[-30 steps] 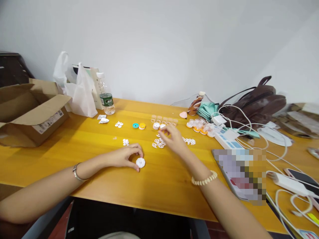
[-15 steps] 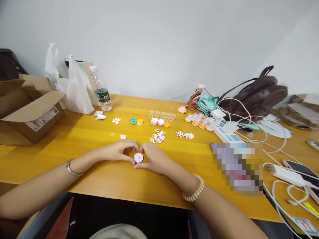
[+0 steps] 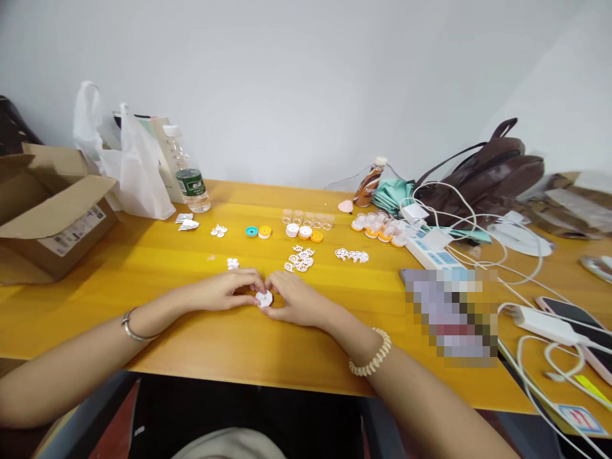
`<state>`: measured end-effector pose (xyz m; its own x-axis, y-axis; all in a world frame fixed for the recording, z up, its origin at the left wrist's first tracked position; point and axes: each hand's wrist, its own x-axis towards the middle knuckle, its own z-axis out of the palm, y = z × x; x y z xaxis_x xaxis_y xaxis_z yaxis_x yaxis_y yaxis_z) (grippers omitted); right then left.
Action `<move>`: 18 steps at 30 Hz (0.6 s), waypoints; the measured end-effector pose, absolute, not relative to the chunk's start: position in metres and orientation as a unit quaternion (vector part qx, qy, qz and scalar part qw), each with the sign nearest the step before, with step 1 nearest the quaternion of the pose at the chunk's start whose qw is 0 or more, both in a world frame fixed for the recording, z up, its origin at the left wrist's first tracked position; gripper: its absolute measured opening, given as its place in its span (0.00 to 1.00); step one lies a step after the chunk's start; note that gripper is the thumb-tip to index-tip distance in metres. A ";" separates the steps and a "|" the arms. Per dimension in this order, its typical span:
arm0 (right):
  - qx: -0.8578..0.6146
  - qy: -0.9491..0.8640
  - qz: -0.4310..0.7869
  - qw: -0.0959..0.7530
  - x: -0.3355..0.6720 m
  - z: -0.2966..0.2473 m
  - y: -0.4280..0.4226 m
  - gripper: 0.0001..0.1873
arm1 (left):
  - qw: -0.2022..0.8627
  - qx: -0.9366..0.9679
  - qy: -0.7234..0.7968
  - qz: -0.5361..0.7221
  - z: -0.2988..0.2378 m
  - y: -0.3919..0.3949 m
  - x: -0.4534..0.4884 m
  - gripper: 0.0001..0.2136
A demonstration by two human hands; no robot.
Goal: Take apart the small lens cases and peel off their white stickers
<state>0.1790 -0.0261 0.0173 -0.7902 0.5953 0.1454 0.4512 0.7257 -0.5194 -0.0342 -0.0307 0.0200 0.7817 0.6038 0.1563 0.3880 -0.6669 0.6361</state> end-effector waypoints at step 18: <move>-0.295 -0.912 0.243 0.151 0.179 0.016 -0.026 0.09 | 0.322 0.875 0.305 0.192 0.016 -0.033 -0.031 0.08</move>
